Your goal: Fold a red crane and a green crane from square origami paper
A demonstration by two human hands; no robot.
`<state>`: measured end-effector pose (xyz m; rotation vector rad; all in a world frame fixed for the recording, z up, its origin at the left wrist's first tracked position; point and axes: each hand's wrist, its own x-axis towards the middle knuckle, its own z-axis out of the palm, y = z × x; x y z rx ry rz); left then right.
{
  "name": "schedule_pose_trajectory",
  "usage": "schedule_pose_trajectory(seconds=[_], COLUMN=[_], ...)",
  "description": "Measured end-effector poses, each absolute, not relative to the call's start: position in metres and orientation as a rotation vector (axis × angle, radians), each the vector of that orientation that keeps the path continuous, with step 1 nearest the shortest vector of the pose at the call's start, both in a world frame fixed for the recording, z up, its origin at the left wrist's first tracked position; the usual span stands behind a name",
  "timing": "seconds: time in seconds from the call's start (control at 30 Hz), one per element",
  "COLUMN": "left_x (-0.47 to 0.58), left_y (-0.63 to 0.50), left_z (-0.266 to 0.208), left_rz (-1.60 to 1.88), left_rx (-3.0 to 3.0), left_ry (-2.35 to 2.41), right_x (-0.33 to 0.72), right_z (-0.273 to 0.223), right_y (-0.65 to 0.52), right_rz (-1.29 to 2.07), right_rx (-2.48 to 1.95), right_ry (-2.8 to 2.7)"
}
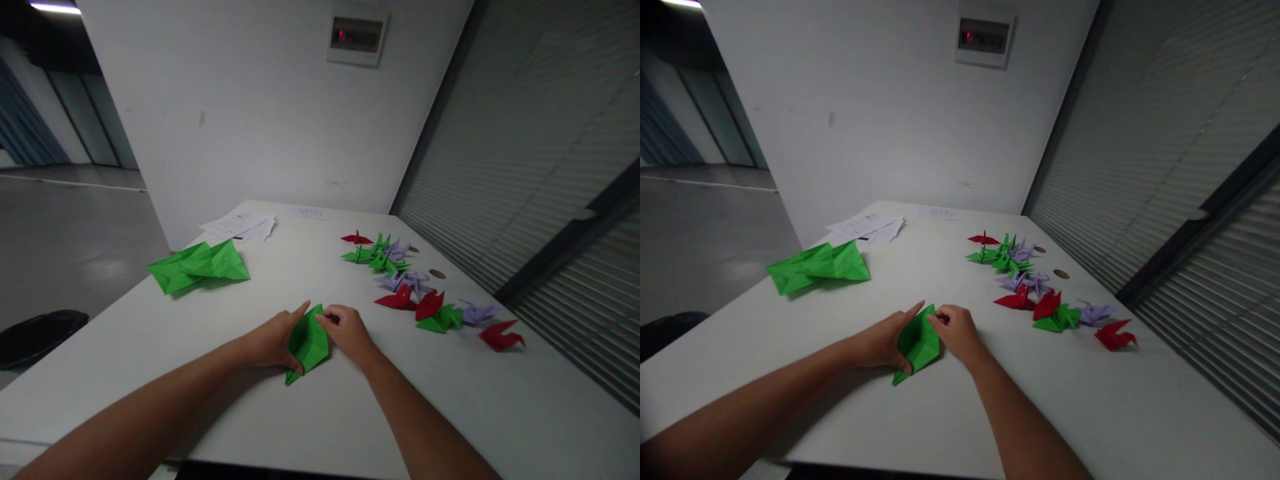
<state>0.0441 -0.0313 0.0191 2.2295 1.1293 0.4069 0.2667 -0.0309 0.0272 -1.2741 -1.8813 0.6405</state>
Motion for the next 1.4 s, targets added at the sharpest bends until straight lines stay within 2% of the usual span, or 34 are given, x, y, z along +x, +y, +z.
schedule_pose_trajectory(seconds=[0.47, 1.13, 1.4], left_x=[0.0453, 0.0448, 0.0444], left_y=[-0.0303, -0.0291, -0.0274], left_z=[0.0169, 0.0148, 0.0125], left_rz=[0.358, 0.437, 0.463], left_rx=[2.274, 2.24, 2.241], left_ry=[1.144, 1.16, 1.225], right_x=[0.265, 0.2693, 0.2701], right_z=[0.0292, 0.0276, 0.0308], right_y=[-0.0317, -0.0319, -0.0362], right_rz=[0.574, 0.484, 0.538], right_rx=[-1.172, -1.54, -1.516], right_ry=[-1.722, -2.179, -2.217])
